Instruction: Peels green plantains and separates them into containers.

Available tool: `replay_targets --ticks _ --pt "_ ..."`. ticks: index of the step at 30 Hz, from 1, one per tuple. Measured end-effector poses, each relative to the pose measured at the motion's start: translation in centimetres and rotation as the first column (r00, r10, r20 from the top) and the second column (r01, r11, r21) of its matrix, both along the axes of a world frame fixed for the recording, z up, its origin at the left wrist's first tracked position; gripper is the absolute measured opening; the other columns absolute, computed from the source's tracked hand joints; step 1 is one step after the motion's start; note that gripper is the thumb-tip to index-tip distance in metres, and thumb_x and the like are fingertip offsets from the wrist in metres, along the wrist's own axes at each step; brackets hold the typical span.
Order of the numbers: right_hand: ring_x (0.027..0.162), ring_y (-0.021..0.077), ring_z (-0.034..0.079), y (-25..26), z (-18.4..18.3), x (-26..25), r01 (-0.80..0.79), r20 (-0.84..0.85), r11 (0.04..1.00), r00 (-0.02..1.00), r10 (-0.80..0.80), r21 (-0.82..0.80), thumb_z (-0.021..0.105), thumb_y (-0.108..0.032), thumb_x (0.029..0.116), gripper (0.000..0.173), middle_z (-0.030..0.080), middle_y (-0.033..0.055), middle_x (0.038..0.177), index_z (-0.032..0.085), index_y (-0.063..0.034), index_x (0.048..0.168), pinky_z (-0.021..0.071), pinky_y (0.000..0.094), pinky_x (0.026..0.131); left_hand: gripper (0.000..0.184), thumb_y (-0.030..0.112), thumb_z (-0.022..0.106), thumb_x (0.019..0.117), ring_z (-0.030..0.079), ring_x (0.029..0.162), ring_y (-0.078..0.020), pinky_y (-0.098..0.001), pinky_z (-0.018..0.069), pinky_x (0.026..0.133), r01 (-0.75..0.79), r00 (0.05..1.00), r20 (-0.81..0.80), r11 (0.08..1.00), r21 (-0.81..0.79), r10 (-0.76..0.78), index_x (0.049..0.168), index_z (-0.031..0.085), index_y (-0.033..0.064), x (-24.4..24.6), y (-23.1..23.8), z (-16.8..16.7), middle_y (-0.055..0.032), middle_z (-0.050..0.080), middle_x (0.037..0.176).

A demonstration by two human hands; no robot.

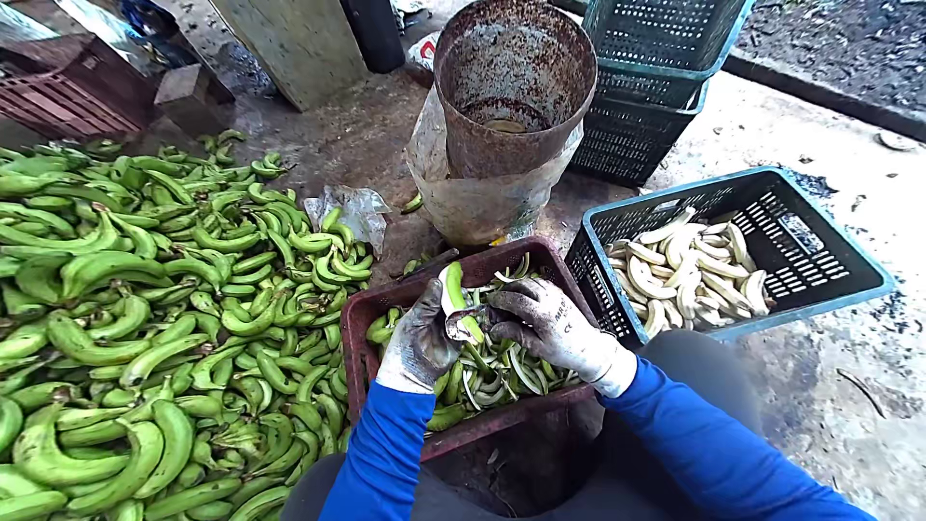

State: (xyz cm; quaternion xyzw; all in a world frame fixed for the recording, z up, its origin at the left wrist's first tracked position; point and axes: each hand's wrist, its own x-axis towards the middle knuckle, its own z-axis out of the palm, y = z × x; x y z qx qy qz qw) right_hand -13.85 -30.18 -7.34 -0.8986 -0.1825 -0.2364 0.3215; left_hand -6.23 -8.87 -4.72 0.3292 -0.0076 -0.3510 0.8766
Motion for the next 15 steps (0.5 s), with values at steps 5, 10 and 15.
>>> replay_targets --ticks 5,10,15 --pt "0.101 0.0180 0.069 -1.6 1.4 1.1 0.302 -0.355 0.951 0.898 -0.261 0.066 0.051 -0.050 0.1052 0.041 0.070 0.0023 0.115 0.070 -0.0222 0.129 0.0582 0.0481 0.087 0.035 0.023 0.060 0.1012 0.069 0.098 -0.0268 -0.0477 0.0587 0.089 0.149 0.980 0.124 0.987 0.056 -0.155 0.131 0.061 0.0052 -0.7 -0.1 -0.1 -0.0190 0.068 0.113" --pt "0.099 0.0138 0.067 -3.1 1.9 0.3 0.372 -0.428 0.916 0.860 -0.279 0.152 0.063 -0.054 0.0972 0.041 0.070 -0.0012 0.113 0.070 -0.0250 0.126 0.0581 0.0465 0.086 0.036 0.021 0.038 0.1088 0.068 0.097 -0.0261 -0.0434 0.0583 0.085 -0.008 0.990 0.138 0.993 0.118 -0.008 0.136 0.059 0.0080 0.7 0.8 1.0 -0.0171 0.068 0.115" --pt "0.107 0.0122 0.065 -1.7 0.8 -1.3 0.006 -0.237 0.994 0.971 0.021 0.113 0.073 -0.047 0.0935 0.040 0.068 0.0012 0.116 0.072 -0.0219 0.125 0.0569 0.0389 0.095 0.037 0.024 0.037 0.1105 0.069 0.095 -0.0252 -0.0419 0.0596 0.083 -0.099 0.989 0.123 0.990 0.099 0.086 0.139 0.057 0.0112 1.1 1.2 1.2 -0.0162 0.067 0.116"
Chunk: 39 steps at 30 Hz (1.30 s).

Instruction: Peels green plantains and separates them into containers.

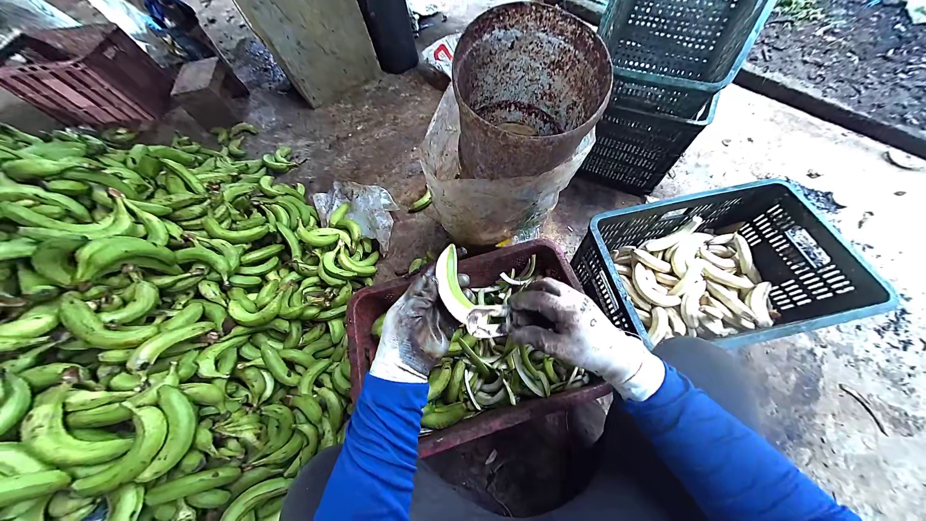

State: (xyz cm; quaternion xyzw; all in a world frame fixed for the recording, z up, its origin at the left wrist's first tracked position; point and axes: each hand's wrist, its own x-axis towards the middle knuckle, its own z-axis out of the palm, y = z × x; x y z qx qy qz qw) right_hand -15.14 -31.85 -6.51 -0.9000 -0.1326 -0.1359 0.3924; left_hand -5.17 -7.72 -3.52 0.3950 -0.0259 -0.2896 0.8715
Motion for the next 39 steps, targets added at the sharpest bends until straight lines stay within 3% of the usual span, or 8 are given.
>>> replay_targets --ticks 4,7,14,18,21,30,35,39 --pt "0.107 0.0132 0.064 0.8 -0.1 0.7 -0.012 0.085 0.999 0.996 0.014 -0.030 0.074 -0.045 0.0934 0.035 0.068 0.0014 0.112 0.075 -0.0227 0.120 0.0548 0.0394 0.096 0.034 0.020 0.047 0.1064 0.069 0.089 -0.0206 -0.0391 0.0597 0.080 0.169 0.980 0.085 0.980 0.106 -0.179 0.136 0.060 0.0096 -0.9 -0.7 0.1 -0.0151 0.069 0.108" --pt "0.103 0.0190 0.065 0.7 0.2 1.7 0.197 0.154 0.980 0.968 -0.197 0.018 0.076 -0.040 0.0921 0.035 0.068 0.0054 0.111 0.075 -0.0212 0.121 0.0568 0.0439 0.091 0.035 0.015 0.050 0.1049 0.068 0.102 -0.0241 -0.0422 0.0577 0.090 0.245 0.956 0.143 0.964 0.101 -0.258 0.138 0.058 0.0059 -0.8 -0.8 0.0 -0.0182 0.067 0.120" --pt "0.099 0.0118 0.067 -1.9 1.5 2.5 0.515 -0.188 0.820 0.857 -0.480 0.251 0.067 -0.051 0.0970 0.040 0.068 -0.0010 0.119 0.071 -0.0242 0.127 0.0590 0.0404 0.085 0.036 0.018 0.049 0.1049 0.069 0.096 -0.0271 -0.0462 0.0587 0.088 0.232 0.970 0.098 0.969 -0.084 -0.224 0.139 0.057 0.0092 -0.2 0.4 -0.7 -0.0193 0.067 0.115" --pt "0.086 0.0121 0.068 0.6 2.2 0.6 0.365 -0.167 0.870 0.930 -0.326 0.332 0.087 -0.041 0.0793 0.061 0.070 -0.0002 0.107 0.065 -0.0240 0.134 0.0620 0.0394 0.074 0.035 0.017 0.045 0.1063 0.067 0.108 -0.0287 -0.0464 0.0564 0.094 0.122 0.991 0.070 0.986 -0.114 -0.114 0.139 0.056 0.0110 -0.3 -0.5 -0.8 -0.0191 0.065 0.126" --pt "0.106 0.0108 0.065 2.4 1.8 -0.4 0.256 -0.086 0.950 0.966 -0.244 0.180 0.079 -0.050 0.0854 0.062 0.069 -0.0013 0.118 0.064 -0.0215 0.138 0.0573 0.0395 0.093 0.037 0.023 0.036 0.1100 0.065 0.114 -0.0283 -0.0491 0.0545 0.097 0.074 0.997 0.033 0.991 -0.107 -0.071 0.138 0.057 0.0094 -0.7 -1.2 -0.8 -0.0177 0.065 0.126" --pt "0.111 0.0088 0.062 -0.7 1.4 0.0 -0.019 -0.130 0.999 0.991 0.023 0.029 0.081 -0.045 0.0849 0.037 0.067 -0.0035 0.116 0.075 -0.0233 0.114 0.0542 0.0353 0.098 0.036 0.017 0.047 0.1074 0.069 0.095 -0.0268 -0.0444 0.0591 0.087 0.059 0.995 0.065 0.988 0.143 -0.069 0.141 0.055 0.0078 -1.3 -1.2 0.3 -0.0192 0.068 0.116" --pt "0.109 0.0196 0.064 -0.3 1.2 0.9 0.322 0.071 0.940 0.941 -0.331 0.116 0.087 -0.032 0.0813 0.035 0.066 0.0051 0.117 0.074 -0.0185 0.111 0.0561 0.0449 0.095 0.038 0.018 0.054 0.1049 0.070 0.098 -0.0280 -0.0440 0.0609 0.084 0.202 0.967 0.114 0.958 0.204 -0.228 0.141 0.057 0.0057 -2.0 -1.8 0.3 -0.0210 0.067 0.117" --pt "0.103 0.0136 0.065 -1.0 2.2 1.2 0.517 0.021 0.789 0.832 -0.554 0.331 0.083 -0.032 0.0852 0.044 0.062 0.0040 0.122 0.066 -0.0172 0.123 0.0596 0.0383 0.085 0.038 0.016 0.047 0.1071 0.070 0.099 -0.0295 -0.0458 0.0601 0.086 0.147 0.983 0.082 0.973 0.177 -0.164 0.143 0.054 0.0060 -1.4 -1.6 -0.1 -0.0223 0.067 0.118"
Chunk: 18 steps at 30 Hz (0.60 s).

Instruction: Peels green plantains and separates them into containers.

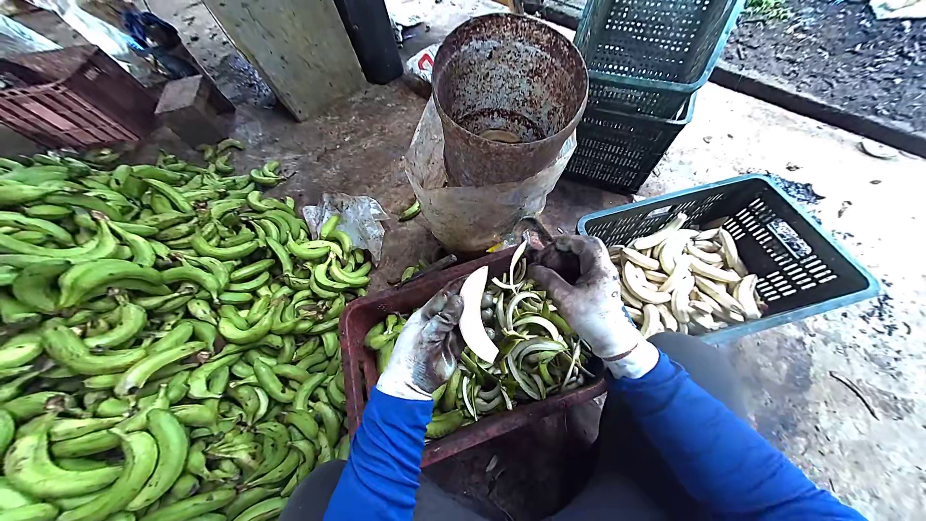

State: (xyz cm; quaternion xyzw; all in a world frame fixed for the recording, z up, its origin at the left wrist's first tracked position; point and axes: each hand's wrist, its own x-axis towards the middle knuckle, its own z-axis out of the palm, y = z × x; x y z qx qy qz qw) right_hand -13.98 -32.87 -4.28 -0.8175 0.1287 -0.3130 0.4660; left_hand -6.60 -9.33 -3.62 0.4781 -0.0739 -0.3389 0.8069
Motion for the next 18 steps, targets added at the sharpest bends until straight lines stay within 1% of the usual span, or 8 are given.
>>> replay_targets --ticks 2,4,6,7,9,11,14,18 --pt "0.095 0.0101 0.065 0.0 0.7 -0.5 -0.020 -0.033 0.997 0.999 0.023 0.073 0.086 -0.036 0.0801 0.052 0.064 -0.0002 0.116 0.064 -0.0202 0.125 0.0590 0.0351 0.078 0.038 0.012 0.045 0.1074 0.069 0.103 -0.0315 -0.0491 0.0582 0.090 -0.081 0.997 -0.019 0.997 -0.006 0.081 0.144 0.053 0.0063 0.4 -0.1 -0.3 -0.0228 0.066 0.121" --pt "0.077 0.0115 0.064 0.8 0.7 -1.0 -0.143 -0.057 0.973 0.986 0.156 0.179 0.094 -0.029 0.0694 0.073 0.068 0.0000 0.108 0.061 -0.0216 0.134 0.0593 0.0347 0.066 0.039 0.010 0.044 0.1079 0.068 0.106 -0.0325 -0.0508 0.0574 0.092 -0.164 0.986 -0.024 0.986 0.023 0.165 0.146 0.051 0.0086 0.6 -0.6 -0.4 -0.0219 0.065 0.124" --pt "0.076 0.0112 0.065 2.1 -0.2 -1.3 -0.321 -0.095 0.929 0.935 0.342 0.185 0.094 -0.030 0.0705 0.086 0.071 -0.0002 0.109 0.054 -0.0222 0.146 0.0602 0.0351 0.069 0.040 0.009 0.045 0.1076 0.069 0.104 -0.0312 -0.0497 0.0582 0.091 -0.209 0.977 -0.022 0.977 0.036 0.210 0.147 0.051 0.0099 0.3 -1.3 -0.5 -0.0207 0.066 0.123" --pt "0.084 0.0097 0.067 2.8 -0.8 -1.4 -0.370 -0.148 0.924 0.913 0.381 0.098 0.090 -0.036 0.0750 0.083 0.072 -0.0017 0.111 0.053 -0.0230 0.148 0.0605 0.0363 0.078 0.040 0.008 0.045 0.1070 0.070 0.100 -0.0292 -0.0475 0.0596 0.088 -0.215 0.976 -0.009 0.976 0.035 0.216 0.147 0.050 0.0092 0.0 -1.6 -0.5 -0.0196 0.067 0.119" --pt "0.100 0.0110 0.067 4.1 -2.0 -1.5 -0.381 -0.181 0.916 0.917 0.356 -0.128 0.081 -0.039 0.0834 0.059 0.073 -0.0024 0.110 0.065 -0.0230 0.138 0.0566 0.0379 0.092 0.038 0.007 0.046 0.1056 0.070 0.095 -0.0240 -0.0413 0.0608 0.084 -0.210 0.977 0.041 0.977 0.025 0.209 0.144 0.051 0.0061 -0.6 -1.9 -0.5 -0.0166 0.068 0.113" --pt "0.104 0.0134 0.067 4.8 -2.4 -1.3 -0.354 -0.090 0.900 0.935 0.342 -0.255 0.079 -0.034 0.0850 0.040 0.075 -0.0015 0.109 0.074 -0.0185 0.122 0.0547 0.0369 0.095 0.041 0.007 0.046 0.1046 0.068 0.100 -0.0253 -0.0415 0.0587 0.087 -0.179 0.982 0.065 0.984 -0.010 0.179 0.146 0.049 0.0050 -0.4 -1.4 -0.3 -0.0185 0.066 0.119" --pt "0.108 0.0143 0.067 4.9 -1.1 -1.1 -0.390 -0.060 0.860 0.918 0.392 -0.329 0.080 -0.033 0.0856 0.042 0.074 -0.0003 0.115 0.073 -0.0165 0.124 0.0548 0.0380 0.098 0.041 0.010 0.050 0.1034 0.070 0.094 -0.0256 -0.0398 0.0617 0.079 -0.187 0.978 0.096 0.982 -0.009 0.187 0.144 0.050 0.0051 -0.7 -0.9 0.9 -0.0188 0.068 0.116" --pt "0.101 0.0164 0.069 4.5 -1.1 -1.6 -0.260 0.016 0.870 0.956 0.294 -0.418 0.076 -0.025 0.0876 0.035 0.074 0.0002 0.109 0.074 -0.0204 0.122 0.0587 0.0425 0.090 0.038 0.010 0.052 0.1033 0.071 0.096 -0.0281 -0.0459 0.0614 0.085 -0.106 0.987 0.114 0.994 -0.038 0.110 0.140 0.054 0.0048 -1.0 -0.5 1.4 -0.0187 0.068 0.115"
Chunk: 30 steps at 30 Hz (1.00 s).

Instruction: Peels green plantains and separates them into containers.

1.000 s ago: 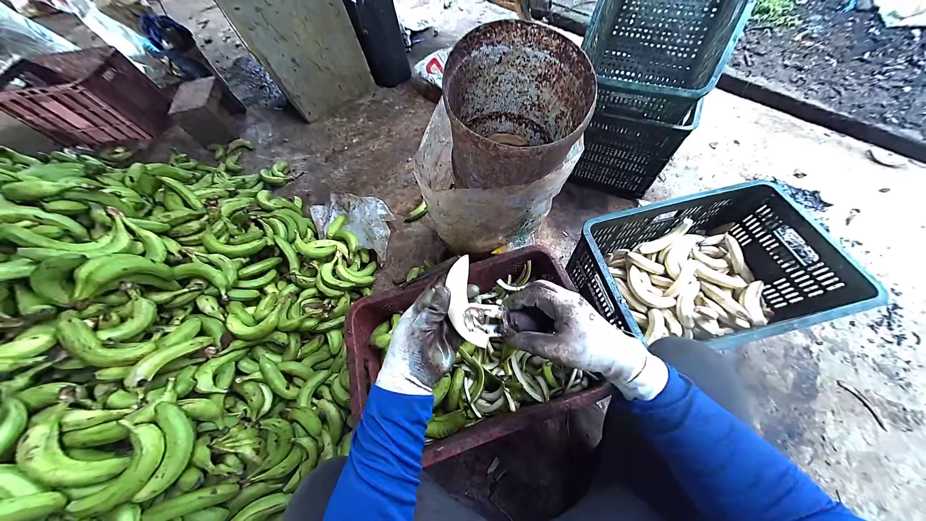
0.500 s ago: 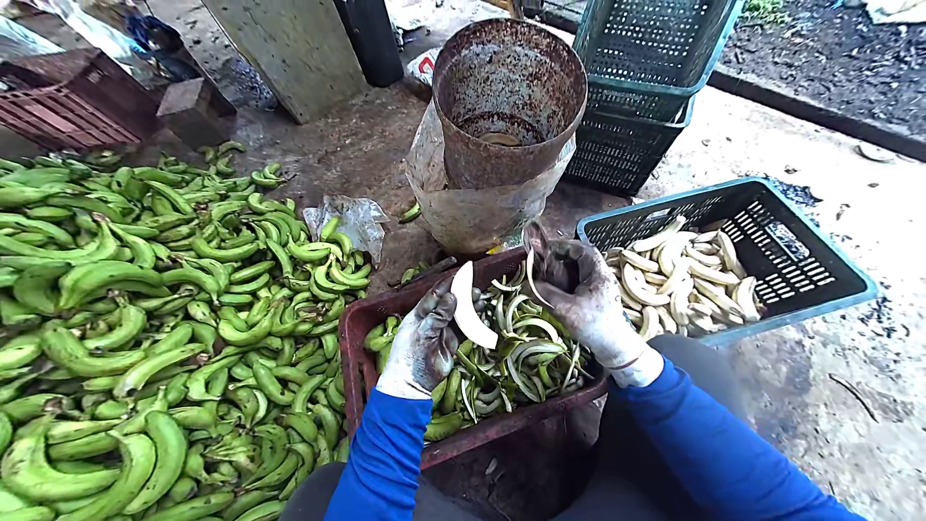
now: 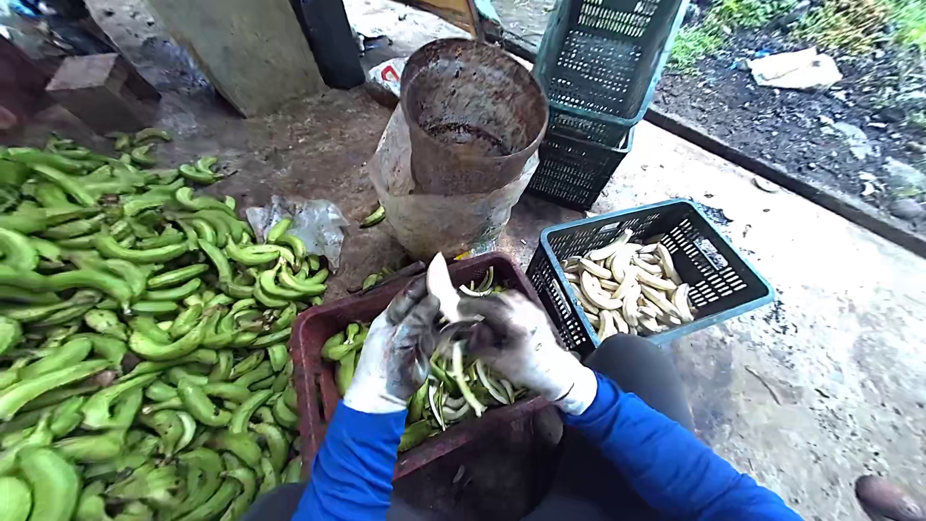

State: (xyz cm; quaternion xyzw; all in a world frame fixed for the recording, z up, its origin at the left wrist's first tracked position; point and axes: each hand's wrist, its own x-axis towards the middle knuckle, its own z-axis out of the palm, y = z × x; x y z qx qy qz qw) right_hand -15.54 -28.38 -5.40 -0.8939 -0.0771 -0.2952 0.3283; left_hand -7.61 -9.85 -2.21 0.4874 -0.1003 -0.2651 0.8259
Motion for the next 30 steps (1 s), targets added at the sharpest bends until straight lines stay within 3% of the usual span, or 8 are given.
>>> replay_targets --ticks 6,8,11,16,20,23,27,30 --pt "0.118 0.0456 0.059 -9.4 3.2 -1.8 0.620 -0.254 0.751 0.707 -0.660 -0.227 0.075 -0.044 0.0890 0.048 0.057 0.0228 0.137 0.068 -0.0144 0.126 0.0496 0.0703 0.089 0.033 0.018 0.048 0.1073 0.069 0.107 -0.0269 -0.0478 0.0599 0.089 -0.316 0.943 0.143 0.942 0.113 0.299 0.136 0.058 0.0051 3.8 5.7 1.8 -0.0120 0.068 0.122" --pt "0.118 0.0381 0.059 -8.5 3.7 -1.0 0.676 -0.358 0.735 0.675 -0.645 -0.051 0.080 -0.038 0.0837 0.059 0.057 0.0194 0.135 0.061 -0.0083 0.131 0.0501 0.0644 0.093 0.032 0.018 0.048 0.1068 0.068 0.105 -0.0268 -0.0481 0.0582 0.089 -0.428 0.902 0.066 0.904 0.009 0.426 0.134 0.058 0.0058 5.4 8.1 2.3 -0.0115 0.068 0.119" --pt "0.090 0.0226 0.070 -2.9 1.7 0.8 0.447 -0.473 0.871 0.824 -0.312 0.202 0.086 -0.024 0.0807 0.054 0.071 0.0110 0.103 0.061 -0.0069 0.126 0.0610 0.0492 0.081 0.028 0.018 0.046 0.1070 0.069 0.099 -0.0267 -0.0491 0.0593 0.086 -0.520 0.854 -0.019 0.853 -0.042 0.520 0.129 0.060 0.0065 6.3 9.8 2.9 -0.0110 0.068 0.113" --pt "0.109 0.0247 0.067 7.2 -9.5 7.1 -0.254 -0.728 0.966 0.653 0.207 0.047 0.069 -0.028 0.0905 0.034 0.071 0.0060 0.117 0.070 -0.0178 0.123 0.0542 0.0544 0.097 0.027 0.020 0.051 0.1058 0.069 0.093 -0.0255 -0.0470 0.0597 0.083 -0.543 0.840 0.050 0.838 0.057 0.541 0.128 0.061 0.0074 6.1 9.8 2.9 -0.0102 0.068 0.109" --pt "0.138 0.0427 0.049 13.2 -18.6 10.1 -0.455 -0.821 0.883 0.544 0.174 -0.115 0.062 -0.025 0.0964 0.061 0.049 0.0132 0.156 0.047 -0.0253 0.155 0.0431 0.0660 0.108 0.028 0.022 0.055 0.1047 0.070 0.093 -0.0255 -0.0456 0.0600 0.081 -0.551 0.835 0.061 0.826 0.121 0.547 0.128 0.062 0.0079 6.4 9.5 2.2 -0.0108 0.070 0.108" --pt "0.135 0.0499 0.048 15.0 -20.8 9.8 -0.381 -0.844 0.906 0.534 0.051 -0.186 0.068 -0.017 0.0900 0.065 0.046 0.0223 0.154 0.050 -0.0284 0.151 0.0461 0.0710 0.099 0.029 0.023 0.055 0.1047 0.070 0.092 -0.0250 -0.0441 0.0608 0.079 -0.546 0.836 0.056 0.819 0.177 0.546 0.129 0.062 0.0083 6.3 9.4 2.1 -0.0105 0.070 0.109" --pt "0.127 0.0433 0.057 12.9 -18.5 9.3 -0.311 -0.825 0.925 0.566 -0.006 -0.220 0.064 -0.021 0.0938 0.043 0.056 0.0218 0.142 0.062 -0.0172 0.136 0.0489 0.0645 0.099 0.036 0.033 0.053 0.1053 0.071 0.099 -0.0241 -0.0448 0.0614 0.081 -0.398 0.915 0.262 0.783 0.477 0.306 0.136 0.061 0.0159 5.8 10.2 2.0 -0.0084 0.070 0.118" --pt "0.120 0.0305 0.064 9.3 -14.3 8.7 -0.057 -0.768 0.998 0.638 0.057 0.027 0.065 -0.024 0.0958 0.040 0.064 0.0144 0.134 0.065 -0.0130 0.134 0.0516 0.0539 0.104 0.049 0.048 0.053 0.1030 0.070 0.107 -0.0228 -0.0528 0.0581 0.089 -0.317 0.865 0.455 0.473 0.822 -0.211 0.147 0.052 0.0263 5.2 10.6 1.9 -0.0057 0.069 0.127"
